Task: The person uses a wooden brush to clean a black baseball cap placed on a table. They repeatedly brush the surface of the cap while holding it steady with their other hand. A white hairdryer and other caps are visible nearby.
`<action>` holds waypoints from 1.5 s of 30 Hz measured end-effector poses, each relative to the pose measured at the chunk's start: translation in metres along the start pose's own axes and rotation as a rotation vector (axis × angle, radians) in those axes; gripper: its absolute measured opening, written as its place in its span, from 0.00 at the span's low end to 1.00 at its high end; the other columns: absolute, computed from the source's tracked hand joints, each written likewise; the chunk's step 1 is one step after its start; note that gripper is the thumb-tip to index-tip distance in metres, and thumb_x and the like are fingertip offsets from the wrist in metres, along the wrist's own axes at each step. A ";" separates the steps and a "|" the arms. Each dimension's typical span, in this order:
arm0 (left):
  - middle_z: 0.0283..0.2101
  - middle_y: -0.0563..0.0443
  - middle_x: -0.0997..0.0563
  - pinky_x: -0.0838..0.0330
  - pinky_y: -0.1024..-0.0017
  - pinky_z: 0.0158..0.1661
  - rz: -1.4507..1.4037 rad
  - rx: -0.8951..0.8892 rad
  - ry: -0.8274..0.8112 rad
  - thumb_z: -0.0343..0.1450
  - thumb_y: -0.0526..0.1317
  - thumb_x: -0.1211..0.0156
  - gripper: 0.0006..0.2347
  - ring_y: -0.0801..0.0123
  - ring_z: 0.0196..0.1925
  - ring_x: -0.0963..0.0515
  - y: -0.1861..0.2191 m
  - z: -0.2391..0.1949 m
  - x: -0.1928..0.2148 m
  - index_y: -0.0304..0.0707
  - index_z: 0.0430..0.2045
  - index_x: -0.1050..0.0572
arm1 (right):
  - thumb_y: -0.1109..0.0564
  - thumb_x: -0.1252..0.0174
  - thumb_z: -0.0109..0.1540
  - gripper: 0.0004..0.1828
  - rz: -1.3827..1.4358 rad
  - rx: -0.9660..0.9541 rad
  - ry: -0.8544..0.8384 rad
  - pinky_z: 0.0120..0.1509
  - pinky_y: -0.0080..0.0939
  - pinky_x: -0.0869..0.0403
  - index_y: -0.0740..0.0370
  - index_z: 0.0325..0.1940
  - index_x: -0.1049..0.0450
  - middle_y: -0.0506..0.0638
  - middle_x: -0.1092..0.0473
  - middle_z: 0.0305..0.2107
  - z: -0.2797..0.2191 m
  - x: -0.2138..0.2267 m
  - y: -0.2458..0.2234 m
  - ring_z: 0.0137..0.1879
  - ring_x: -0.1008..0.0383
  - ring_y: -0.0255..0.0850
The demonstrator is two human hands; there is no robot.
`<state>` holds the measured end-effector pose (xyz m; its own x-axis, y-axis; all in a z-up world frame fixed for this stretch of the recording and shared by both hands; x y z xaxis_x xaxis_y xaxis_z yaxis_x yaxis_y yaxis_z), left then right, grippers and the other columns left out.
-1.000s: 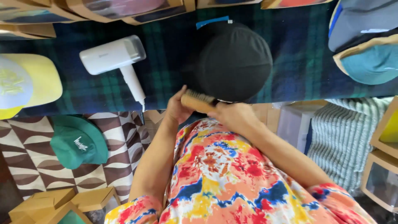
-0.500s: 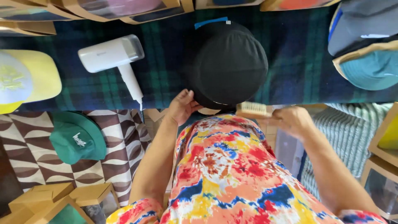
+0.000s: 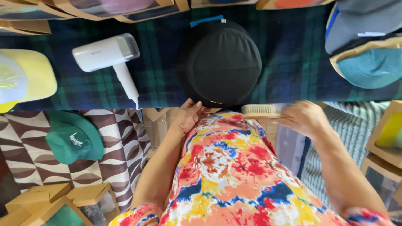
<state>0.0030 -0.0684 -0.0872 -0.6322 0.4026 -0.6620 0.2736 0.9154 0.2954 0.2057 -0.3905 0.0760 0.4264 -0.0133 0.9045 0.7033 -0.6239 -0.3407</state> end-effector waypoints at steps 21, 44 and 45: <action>0.45 0.23 0.17 0.25 0.77 0.22 0.319 0.100 -0.017 0.76 0.37 0.48 0.09 0.55 0.37 0.14 0.017 -0.024 -0.047 0.25 0.38 0.27 | 0.28 0.46 0.68 0.36 -0.223 -0.196 0.136 0.35 0.51 0.35 0.57 0.20 0.35 0.49 0.34 0.22 0.011 -0.002 0.065 0.30 0.28 0.48; 0.41 0.38 0.15 0.17 0.58 0.37 0.213 -0.027 0.078 0.73 0.33 0.37 0.06 0.43 0.41 0.14 -0.017 0.024 0.014 0.38 0.41 0.25 | 0.46 0.43 0.68 0.14 -0.014 0.257 0.457 0.35 0.47 0.29 0.48 0.28 0.27 0.45 0.31 0.23 0.099 0.157 -0.171 0.29 0.29 0.46; 0.41 0.37 0.16 0.16 0.54 0.37 0.196 -0.033 0.091 0.72 0.32 0.35 0.07 0.39 0.41 0.14 -0.016 0.023 0.018 0.38 0.41 0.25 | 0.42 0.41 0.66 0.19 -0.220 0.263 0.428 0.32 0.46 0.31 0.45 0.22 0.31 0.42 0.35 0.17 0.105 0.161 -0.192 0.24 0.31 0.44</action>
<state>0.0045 -0.0758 -0.1197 -0.6328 0.5691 -0.5250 0.3749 0.8185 0.4354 0.1990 -0.1904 0.2597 0.0228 -0.2554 0.9666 0.8917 -0.4320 -0.1352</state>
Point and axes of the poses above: each hand's wrist, its own z-axis towards the middle knuckle, its own x-axis out of the back of the hand, y = z × x, the point moved 5 cm from there along z, towards the middle knuckle
